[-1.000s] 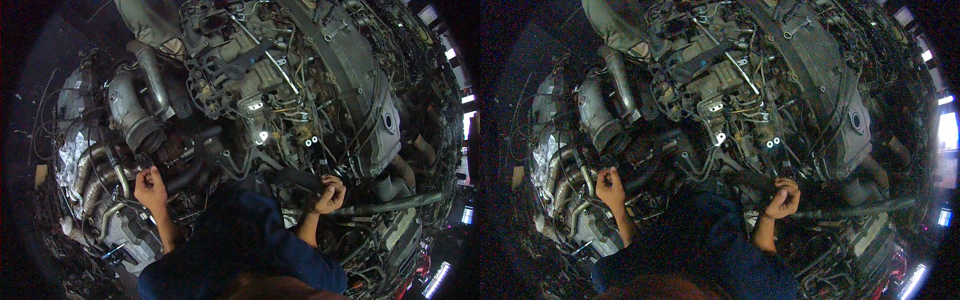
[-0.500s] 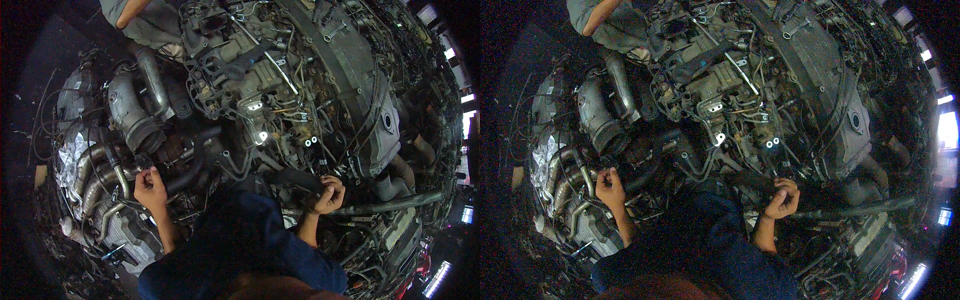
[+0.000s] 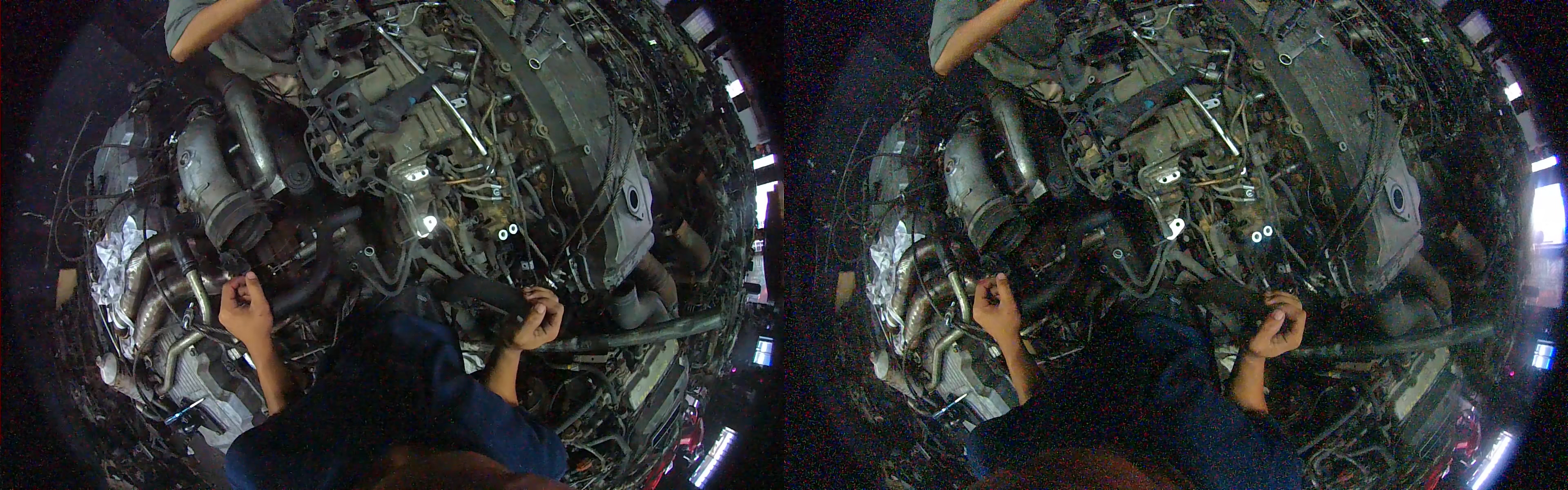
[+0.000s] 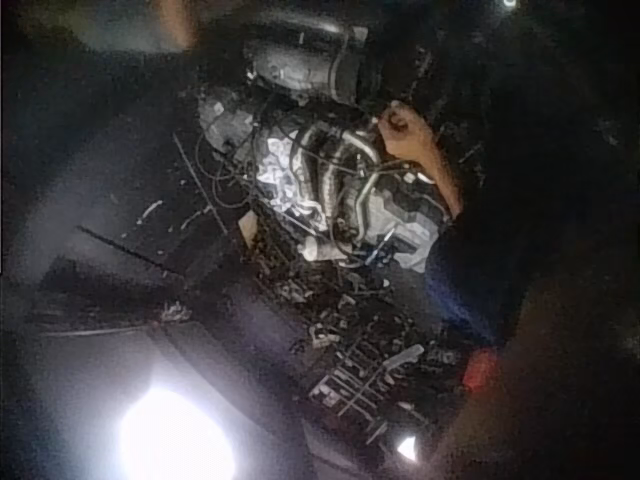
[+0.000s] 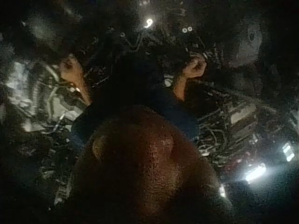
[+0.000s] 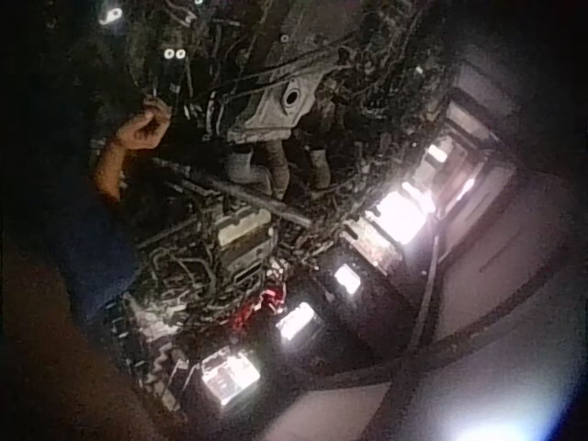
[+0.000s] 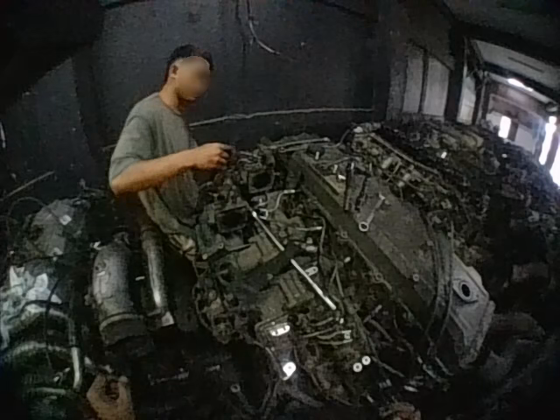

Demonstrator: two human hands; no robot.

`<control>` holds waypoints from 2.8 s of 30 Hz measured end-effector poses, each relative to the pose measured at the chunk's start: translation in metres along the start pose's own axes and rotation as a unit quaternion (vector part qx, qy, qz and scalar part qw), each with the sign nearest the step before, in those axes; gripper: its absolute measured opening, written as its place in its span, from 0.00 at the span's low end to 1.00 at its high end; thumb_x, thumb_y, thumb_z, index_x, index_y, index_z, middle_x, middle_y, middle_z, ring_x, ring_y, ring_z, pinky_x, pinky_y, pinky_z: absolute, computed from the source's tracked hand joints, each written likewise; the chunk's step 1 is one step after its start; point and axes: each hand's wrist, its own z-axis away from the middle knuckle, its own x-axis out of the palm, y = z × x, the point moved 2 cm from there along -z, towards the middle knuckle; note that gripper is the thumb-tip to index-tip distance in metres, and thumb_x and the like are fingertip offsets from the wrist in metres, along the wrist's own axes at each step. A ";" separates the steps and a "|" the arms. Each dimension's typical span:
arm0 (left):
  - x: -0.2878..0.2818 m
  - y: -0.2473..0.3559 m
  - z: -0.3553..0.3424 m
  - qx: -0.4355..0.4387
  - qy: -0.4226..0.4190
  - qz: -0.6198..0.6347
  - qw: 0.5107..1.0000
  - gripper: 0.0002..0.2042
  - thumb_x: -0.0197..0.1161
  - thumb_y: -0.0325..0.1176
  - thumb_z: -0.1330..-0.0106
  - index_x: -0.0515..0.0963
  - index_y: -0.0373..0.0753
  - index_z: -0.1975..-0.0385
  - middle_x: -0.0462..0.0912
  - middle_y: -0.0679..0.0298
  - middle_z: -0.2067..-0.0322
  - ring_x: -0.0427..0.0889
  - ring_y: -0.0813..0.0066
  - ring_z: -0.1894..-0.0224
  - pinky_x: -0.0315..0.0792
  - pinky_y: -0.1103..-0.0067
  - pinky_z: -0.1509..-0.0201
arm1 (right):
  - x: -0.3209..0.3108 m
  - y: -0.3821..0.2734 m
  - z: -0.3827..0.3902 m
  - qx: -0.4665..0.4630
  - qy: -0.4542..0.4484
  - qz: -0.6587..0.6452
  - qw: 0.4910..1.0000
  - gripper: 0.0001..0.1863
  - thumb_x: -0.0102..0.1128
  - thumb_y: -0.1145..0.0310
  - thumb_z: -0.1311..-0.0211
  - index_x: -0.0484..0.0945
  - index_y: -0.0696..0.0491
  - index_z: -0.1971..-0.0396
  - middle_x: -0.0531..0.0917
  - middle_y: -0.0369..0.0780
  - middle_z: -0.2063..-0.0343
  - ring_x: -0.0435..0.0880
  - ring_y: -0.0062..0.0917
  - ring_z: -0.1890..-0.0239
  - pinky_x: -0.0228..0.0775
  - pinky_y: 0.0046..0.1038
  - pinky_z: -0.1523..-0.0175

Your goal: Work on disassembled vehicle engines to inspect or repair components.

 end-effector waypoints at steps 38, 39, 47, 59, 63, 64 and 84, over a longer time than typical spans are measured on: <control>-0.002 0.005 0.000 -0.017 -0.017 -0.018 1.000 0.11 0.66 0.35 0.42 0.76 0.33 0.77 0.73 0.69 0.86 0.67 0.86 0.82 0.62 0.87 0.78 | 0.001 -0.001 -0.001 -0.009 0.003 -0.010 1.000 0.10 0.49 0.69 0.40 0.66 0.58 0.76 0.75 0.45 0.78 0.74 0.32 0.72 0.70 0.33 0.62; -0.002 0.005 0.000 -0.017 -0.017 -0.017 1.000 0.11 0.66 0.35 0.42 0.76 0.33 0.77 0.73 0.69 0.86 0.67 0.86 0.82 0.62 0.87 0.78 | 0.001 0.000 0.000 -0.010 0.002 -0.011 1.000 0.10 0.49 0.69 0.40 0.66 0.58 0.76 0.75 0.45 0.78 0.74 0.31 0.72 0.70 0.33 0.62; -0.003 0.004 0.000 -0.005 -0.012 -0.035 0.999 0.11 0.65 0.35 0.42 0.76 0.33 0.77 0.71 0.70 0.87 0.67 0.85 0.83 0.62 0.86 0.78 | 0.001 -0.002 -0.001 -0.010 0.004 -0.012 1.000 0.10 0.49 0.69 0.40 0.66 0.58 0.77 0.75 0.45 0.78 0.75 0.31 0.72 0.70 0.33 0.62; -0.001 0.001 0.001 -0.040 -0.007 -0.001 0.999 0.10 0.65 0.34 0.42 0.76 0.34 0.77 0.71 0.71 0.87 0.65 0.87 0.83 0.60 0.87 0.79 | 0.001 -0.002 -0.001 -0.008 0.004 -0.001 1.000 0.10 0.49 0.69 0.41 0.66 0.58 0.77 0.75 0.45 0.79 0.75 0.31 0.72 0.70 0.33 0.62; -0.001 0.000 0.001 -0.046 -0.007 0.011 0.999 0.10 0.66 0.34 0.42 0.76 0.34 0.77 0.71 0.71 0.87 0.65 0.87 0.83 0.60 0.87 0.79 | 0.001 -0.002 -0.001 -0.004 0.005 0.002 1.000 0.10 0.49 0.68 0.40 0.66 0.58 0.77 0.75 0.45 0.78 0.75 0.31 0.72 0.70 0.33 0.62; -0.001 0.001 0.001 -0.042 -0.009 0.008 0.999 0.11 0.66 0.34 0.42 0.76 0.34 0.77 0.71 0.71 0.87 0.65 0.87 0.83 0.60 0.87 0.79 | 0.001 -0.002 -0.001 -0.004 0.005 0.003 1.000 0.10 0.49 0.68 0.40 0.66 0.58 0.77 0.75 0.45 0.78 0.75 0.31 0.72 0.70 0.33 0.62; -0.001 0.003 0.000 -0.010 -0.009 -0.020 1.000 0.11 0.65 0.36 0.41 0.76 0.34 0.77 0.72 0.70 0.86 0.66 0.87 0.83 0.61 0.88 0.78 | 0.000 -0.001 -0.002 -0.004 0.001 0.002 1.000 0.11 0.50 0.67 0.40 0.66 0.58 0.77 0.75 0.45 0.79 0.75 0.33 0.72 0.70 0.34 0.61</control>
